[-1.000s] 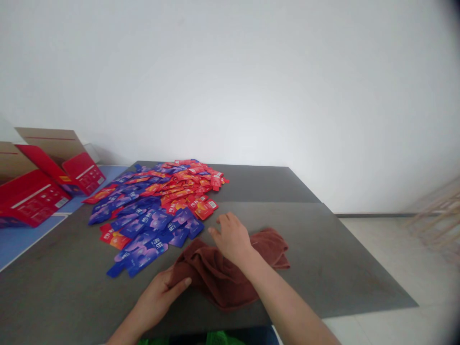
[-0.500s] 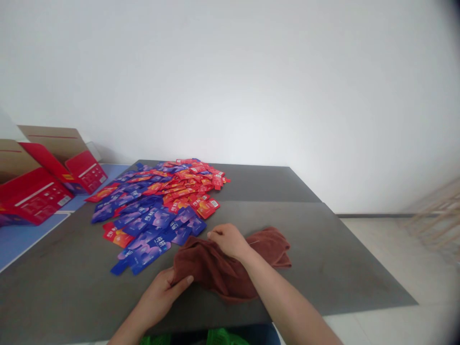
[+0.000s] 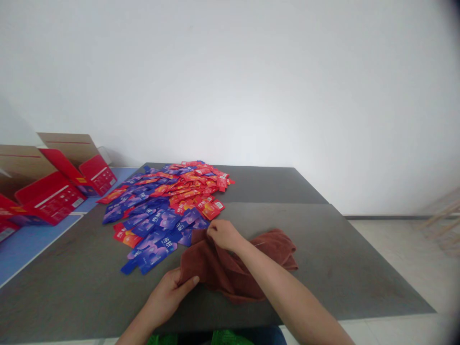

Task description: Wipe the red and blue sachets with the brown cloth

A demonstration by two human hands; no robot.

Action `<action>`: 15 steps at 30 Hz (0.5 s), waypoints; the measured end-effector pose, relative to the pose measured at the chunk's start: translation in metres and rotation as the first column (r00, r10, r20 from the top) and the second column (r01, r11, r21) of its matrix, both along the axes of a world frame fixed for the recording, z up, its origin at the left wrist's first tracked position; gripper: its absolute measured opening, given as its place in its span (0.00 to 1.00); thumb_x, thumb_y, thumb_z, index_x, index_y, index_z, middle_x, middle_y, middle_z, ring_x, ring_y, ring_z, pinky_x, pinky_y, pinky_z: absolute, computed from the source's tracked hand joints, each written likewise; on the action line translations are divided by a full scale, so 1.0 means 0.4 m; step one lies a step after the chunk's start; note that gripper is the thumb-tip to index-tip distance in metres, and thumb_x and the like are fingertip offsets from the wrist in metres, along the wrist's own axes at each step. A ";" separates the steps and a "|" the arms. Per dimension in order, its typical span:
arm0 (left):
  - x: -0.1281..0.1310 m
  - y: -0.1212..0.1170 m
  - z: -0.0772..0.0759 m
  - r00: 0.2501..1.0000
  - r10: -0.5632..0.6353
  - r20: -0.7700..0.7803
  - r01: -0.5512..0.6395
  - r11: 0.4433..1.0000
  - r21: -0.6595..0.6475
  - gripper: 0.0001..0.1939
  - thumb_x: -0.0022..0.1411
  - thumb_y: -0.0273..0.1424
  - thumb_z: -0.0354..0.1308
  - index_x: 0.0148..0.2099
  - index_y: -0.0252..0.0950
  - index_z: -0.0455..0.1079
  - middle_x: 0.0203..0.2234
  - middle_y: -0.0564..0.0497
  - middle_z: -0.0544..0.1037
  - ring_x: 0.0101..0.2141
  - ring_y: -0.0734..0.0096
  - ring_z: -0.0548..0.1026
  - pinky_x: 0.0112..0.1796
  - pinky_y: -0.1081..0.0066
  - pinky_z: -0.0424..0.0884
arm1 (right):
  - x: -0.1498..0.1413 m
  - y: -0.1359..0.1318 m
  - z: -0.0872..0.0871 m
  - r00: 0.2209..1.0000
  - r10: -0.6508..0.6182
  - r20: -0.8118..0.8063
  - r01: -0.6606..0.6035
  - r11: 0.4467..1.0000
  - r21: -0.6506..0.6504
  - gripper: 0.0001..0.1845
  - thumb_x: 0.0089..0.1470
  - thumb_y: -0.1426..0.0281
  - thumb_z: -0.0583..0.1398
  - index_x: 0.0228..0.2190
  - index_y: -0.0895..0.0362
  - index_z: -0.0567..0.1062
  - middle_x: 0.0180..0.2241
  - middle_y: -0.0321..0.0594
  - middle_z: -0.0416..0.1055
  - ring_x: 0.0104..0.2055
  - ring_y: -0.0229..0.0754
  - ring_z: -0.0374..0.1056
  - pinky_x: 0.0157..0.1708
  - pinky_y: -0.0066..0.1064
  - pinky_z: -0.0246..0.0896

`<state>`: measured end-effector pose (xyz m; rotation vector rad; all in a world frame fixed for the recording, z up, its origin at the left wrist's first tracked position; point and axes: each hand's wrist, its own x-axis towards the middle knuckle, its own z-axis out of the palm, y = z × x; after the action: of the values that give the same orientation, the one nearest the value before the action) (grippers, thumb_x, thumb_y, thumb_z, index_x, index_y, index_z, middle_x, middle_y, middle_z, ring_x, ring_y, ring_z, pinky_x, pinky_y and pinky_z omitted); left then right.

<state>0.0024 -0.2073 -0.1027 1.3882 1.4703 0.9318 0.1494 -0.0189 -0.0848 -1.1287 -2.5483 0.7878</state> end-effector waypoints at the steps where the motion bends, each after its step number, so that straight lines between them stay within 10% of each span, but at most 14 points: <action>1: 0.001 0.001 0.004 1.000 -0.003 -0.003 0.003 1.000 0.002 0.18 0.67 0.45 0.59 0.48 0.41 0.84 0.44 0.49 0.87 0.49 0.48 0.81 0.51 0.59 0.76 | 0.004 0.015 0.011 1.000 -0.014 -0.017 0.014 1.000 0.009 0.13 0.64 0.72 0.53 0.37 0.58 0.78 0.39 0.43 0.79 0.40 0.41 0.71 0.37 0.29 0.57; 10: -0.022 -0.051 0.041 0.993 -0.094 0.066 0.102 0.987 -0.121 0.21 0.66 0.51 0.59 0.46 0.41 0.84 0.40 0.51 0.87 0.44 0.48 0.82 0.49 0.57 0.78 | -0.154 0.101 0.261 0.930 0.336 -0.151 -0.300 0.929 0.216 0.08 0.69 0.67 0.56 0.37 0.54 0.73 0.40 0.34 0.76 0.42 0.38 0.70 0.42 0.25 0.59; 15: -0.134 -0.160 -0.007 0.943 0.279 0.180 -0.245 0.950 -0.191 0.26 0.55 0.57 0.66 0.34 0.38 0.84 0.31 0.48 0.87 0.37 0.50 0.84 0.48 0.54 0.80 | -0.300 0.095 0.287 0.928 0.352 -0.125 -0.302 0.903 0.304 0.11 0.70 0.62 0.55 0.46 0.52 0.74 0.52 0.39 0.75 0.53 0.45 0.68 0.51 0.32 0.59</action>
<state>-0.0511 -0.2713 -0.1055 0.9584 1.5593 1.0582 0.0295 0.0192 0.0300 -0.5228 -2.6218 0.5403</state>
